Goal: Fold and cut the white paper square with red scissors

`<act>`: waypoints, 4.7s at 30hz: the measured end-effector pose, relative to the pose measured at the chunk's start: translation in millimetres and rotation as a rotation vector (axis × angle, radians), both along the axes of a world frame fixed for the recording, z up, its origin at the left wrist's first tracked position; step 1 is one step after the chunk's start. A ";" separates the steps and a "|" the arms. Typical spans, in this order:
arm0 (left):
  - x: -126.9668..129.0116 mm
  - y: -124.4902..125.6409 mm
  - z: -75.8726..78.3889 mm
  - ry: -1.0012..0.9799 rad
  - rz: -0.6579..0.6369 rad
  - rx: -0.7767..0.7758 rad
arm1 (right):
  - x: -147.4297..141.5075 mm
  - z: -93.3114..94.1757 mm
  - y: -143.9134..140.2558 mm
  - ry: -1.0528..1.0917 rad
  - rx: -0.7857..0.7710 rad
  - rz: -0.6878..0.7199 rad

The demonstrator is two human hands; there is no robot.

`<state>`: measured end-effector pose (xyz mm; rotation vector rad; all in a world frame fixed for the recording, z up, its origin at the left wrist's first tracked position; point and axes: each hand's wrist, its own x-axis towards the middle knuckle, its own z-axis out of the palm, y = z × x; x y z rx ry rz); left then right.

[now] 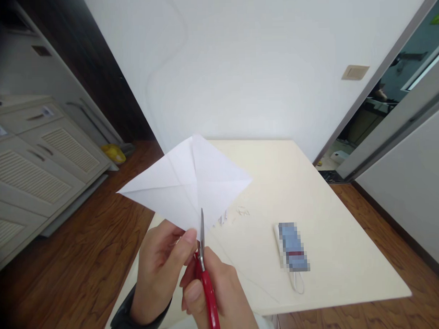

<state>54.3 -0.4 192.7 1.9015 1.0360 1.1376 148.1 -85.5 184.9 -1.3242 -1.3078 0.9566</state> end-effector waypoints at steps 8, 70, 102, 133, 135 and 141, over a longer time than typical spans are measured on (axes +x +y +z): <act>-0.3 -0.8 1.1 -0.013 -0.020 -0.003 | -0.4 2.4 1.5 0.008 0.003 0.011; -2.5 -4.7 2.4 -0.051 -0.103 0.124 | 9.6 2.3 7.6 0.075 -0.014 0.101; -2.8 -4.4 2.2 -0.026 -0.096 0.109 | 5.2 13.1 -3.6 0.001 -0.155 -0.047; -2.0 -3.4 5.0 -0.007 -0.112 0.124 | 7.4 4.0 11.8 0.017 -0.011 0.034; -1.8 -3.3 5.4 -0.010 -0.116 0.120 | 8.1 4.6 12.0 0.024 -0.027 0.031; -1.4 -4.1 5.8 -0.014 -0.115 0.118 | 8.6 5.8 7.8 0.008 -0.015 0.005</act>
